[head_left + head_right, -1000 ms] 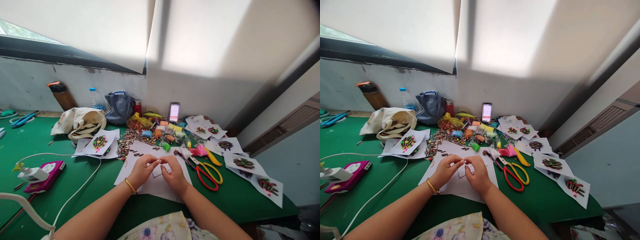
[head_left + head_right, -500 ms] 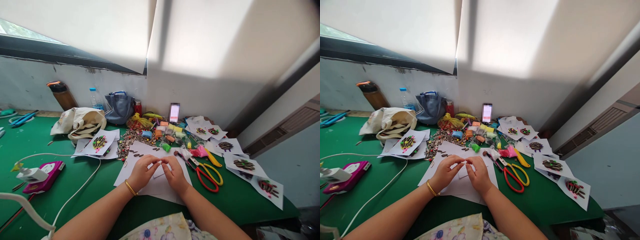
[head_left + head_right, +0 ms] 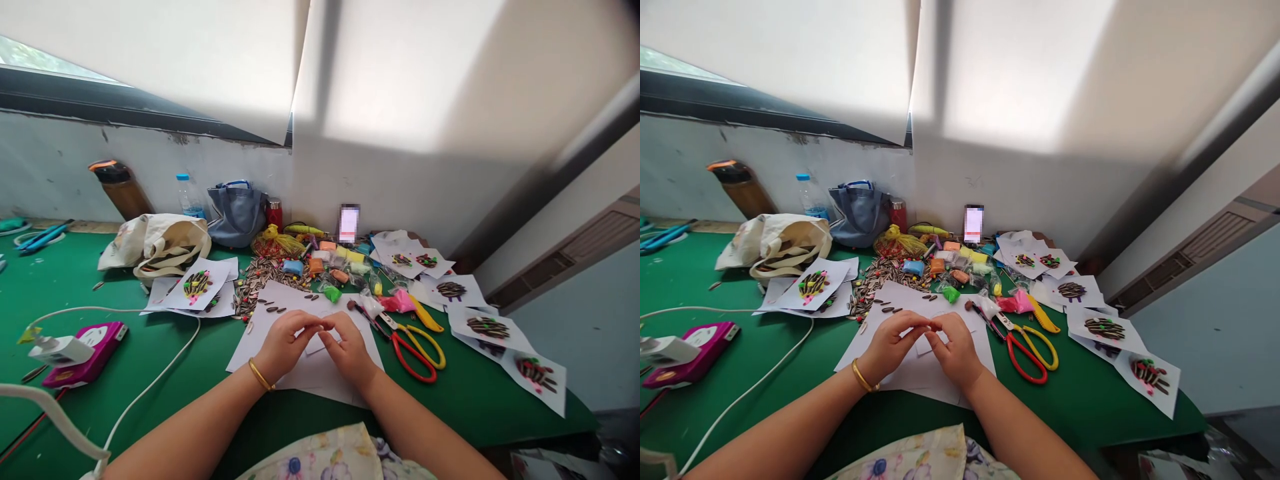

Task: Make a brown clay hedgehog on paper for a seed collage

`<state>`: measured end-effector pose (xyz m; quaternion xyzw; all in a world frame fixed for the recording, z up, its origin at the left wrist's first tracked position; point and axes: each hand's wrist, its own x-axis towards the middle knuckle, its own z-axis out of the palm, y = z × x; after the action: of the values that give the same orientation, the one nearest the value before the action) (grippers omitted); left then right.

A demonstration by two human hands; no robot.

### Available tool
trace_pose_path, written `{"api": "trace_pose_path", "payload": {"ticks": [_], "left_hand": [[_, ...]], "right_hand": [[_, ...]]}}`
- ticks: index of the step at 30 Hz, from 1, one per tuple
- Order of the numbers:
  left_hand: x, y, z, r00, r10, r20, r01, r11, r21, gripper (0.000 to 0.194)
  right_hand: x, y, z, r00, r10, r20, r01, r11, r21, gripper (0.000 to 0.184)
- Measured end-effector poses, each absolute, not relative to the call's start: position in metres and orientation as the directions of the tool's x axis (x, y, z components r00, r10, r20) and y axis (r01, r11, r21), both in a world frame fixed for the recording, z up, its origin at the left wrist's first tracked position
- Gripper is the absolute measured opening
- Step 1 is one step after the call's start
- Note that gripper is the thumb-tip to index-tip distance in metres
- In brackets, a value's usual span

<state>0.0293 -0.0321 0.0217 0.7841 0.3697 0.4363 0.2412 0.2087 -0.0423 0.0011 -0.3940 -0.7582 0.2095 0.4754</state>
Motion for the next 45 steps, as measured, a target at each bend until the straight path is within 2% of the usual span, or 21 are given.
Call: {"api": "trace_pose_path", "payload": {"ticks": [8, 14, 22, 31, 40, 45], "left_hand": [[0.0270, -0.0286, 0.0128, 0.324, 0.830, 0.455, 0.440, -0.557, 0.704, 0.021], [0.0292, -0.0301, 0.0205, 0.340, 0.832, 0.438, 0.460, -0.553, 0.695, 0.015], [0.0288, -0.0289, 0.0187, 0.279, 0.848, 0.450, 0.503, -0.528, 0.684, 0.019], [0.0280, -0.0280, 0.0197, 0.336, 0.832, 0.441, 0.468, -0.554, 0.689, 0.021], [0.0267, -0.0298, 0.0182, 0.366, 0.795, 0.484, 0.483, -0.606, 0.632, 0.012], [0.0276, -0.0307, 0.0213, 0.333, 0.799, 0.501, 0.504, -0.600, 0.621, 0.013]], "right_hand": [[0.2067, -0.0440, 0.0024, -0.159, 0.822, 0.547, 0.395, 0.560, -0.728, 0.018], [0.2069, -0.0435, 0.0029, -0.195, 0.822, 0.535, 0.401, 0.564, -0.722, 0.016], [0.2071, -0.0432, 0.0042, -0.200, 0.821, 0.535, 0.437, 0.564, -0.701, 0.017], [0.2082, -0.0401, -0.0002, -0.206, 0.824, 0.528, 0.422, 0.562, -0.712, 0.018], [0.2038, -0.0399, -0.0029, -0.234, 0.767, 0.598, 0.542, 0.613, -0.574, 0.015], [0.2033, -0.0414, 0.0025, -0.219, 0.810, 0.545, 0.508, 0.571, -0.644, 0.010]]}}
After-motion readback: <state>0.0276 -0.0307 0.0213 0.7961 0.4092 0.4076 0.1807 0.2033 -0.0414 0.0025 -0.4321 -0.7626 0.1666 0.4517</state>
